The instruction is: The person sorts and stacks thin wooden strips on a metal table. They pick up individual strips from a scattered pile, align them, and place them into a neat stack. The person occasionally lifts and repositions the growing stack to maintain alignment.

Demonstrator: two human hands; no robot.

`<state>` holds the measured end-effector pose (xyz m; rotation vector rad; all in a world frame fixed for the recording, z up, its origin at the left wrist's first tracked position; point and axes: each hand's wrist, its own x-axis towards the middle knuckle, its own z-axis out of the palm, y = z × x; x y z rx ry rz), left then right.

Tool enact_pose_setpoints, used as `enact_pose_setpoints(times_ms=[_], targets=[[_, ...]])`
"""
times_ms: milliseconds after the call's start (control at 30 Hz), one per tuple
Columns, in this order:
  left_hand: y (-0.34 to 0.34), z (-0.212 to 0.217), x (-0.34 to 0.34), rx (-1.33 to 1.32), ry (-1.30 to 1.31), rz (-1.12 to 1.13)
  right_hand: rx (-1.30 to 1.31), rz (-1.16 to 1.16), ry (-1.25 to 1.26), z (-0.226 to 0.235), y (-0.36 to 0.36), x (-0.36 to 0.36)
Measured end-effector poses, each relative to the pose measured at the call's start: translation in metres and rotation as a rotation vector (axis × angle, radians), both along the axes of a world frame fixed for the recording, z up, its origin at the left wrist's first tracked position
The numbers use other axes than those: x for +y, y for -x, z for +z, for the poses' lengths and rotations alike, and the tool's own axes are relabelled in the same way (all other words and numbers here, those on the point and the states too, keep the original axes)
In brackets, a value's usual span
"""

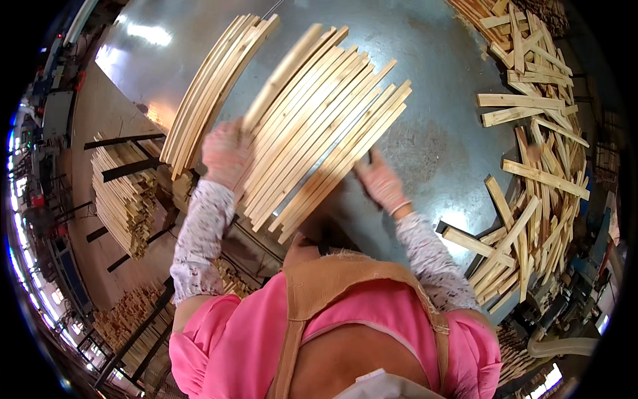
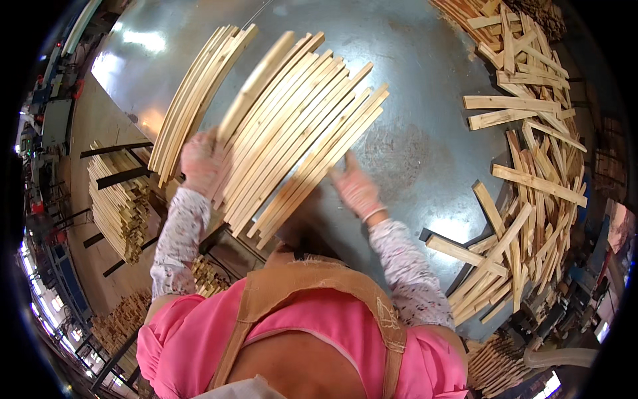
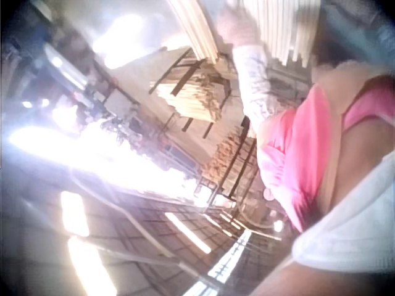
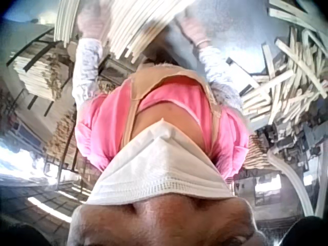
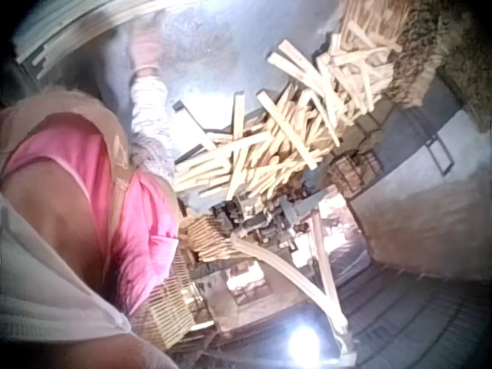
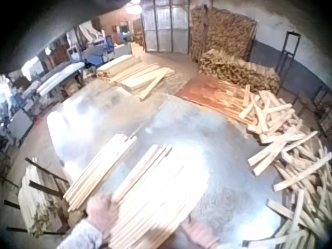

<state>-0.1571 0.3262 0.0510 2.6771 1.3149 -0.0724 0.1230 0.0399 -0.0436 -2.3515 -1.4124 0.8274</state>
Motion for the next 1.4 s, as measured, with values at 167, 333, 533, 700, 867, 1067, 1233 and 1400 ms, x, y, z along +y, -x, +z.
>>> enact_pose_setpoints(times_ms=[167,333,533,700,867,1067,1233,1400], targets=[[0.036,-0.039,0.095,0.109,-0.203,0.089,0.358,-0.263,-0.079,-0.009,0.027,-0.002],[0.014,-0.062,0.09,0.406,-0.288,0.226,-0.363,-0.528,-0.254,-0.008,-0.15,-0.044],[-0.226,-0.061,0.045,-0.64,0.167,-0.209,-0.269,-1.419,-0.481,-0.011,-0.401,-0.074],[-0.481,-0.047,-0.062,-0.574,-0.009,-0.791,-0.221,-1.567,-0.079,0.031,-0.453,-0.018],[-0.66,-0.068,-0.163,-0.778,0.407,-0.969,0.098,-1.522,-0.05,0.007,-0.466,-0.055],[-0.829,-0.11,-0.256,-0.725,0.21,-1.192,0.623,-1.458,-1.154,-0.062,-0.394,-0.202],[-0.867,-0.092,-0.251,-0.21,-0.124,-1.046,0.226,-1.341,-0.807,-0.06,-0.344,-0.176],[-0.88,-0.06,-0.209,0.01,-0.188,-0.872,0.36,-1.287,-0.985,-0.045,-0.365,-0.157]])
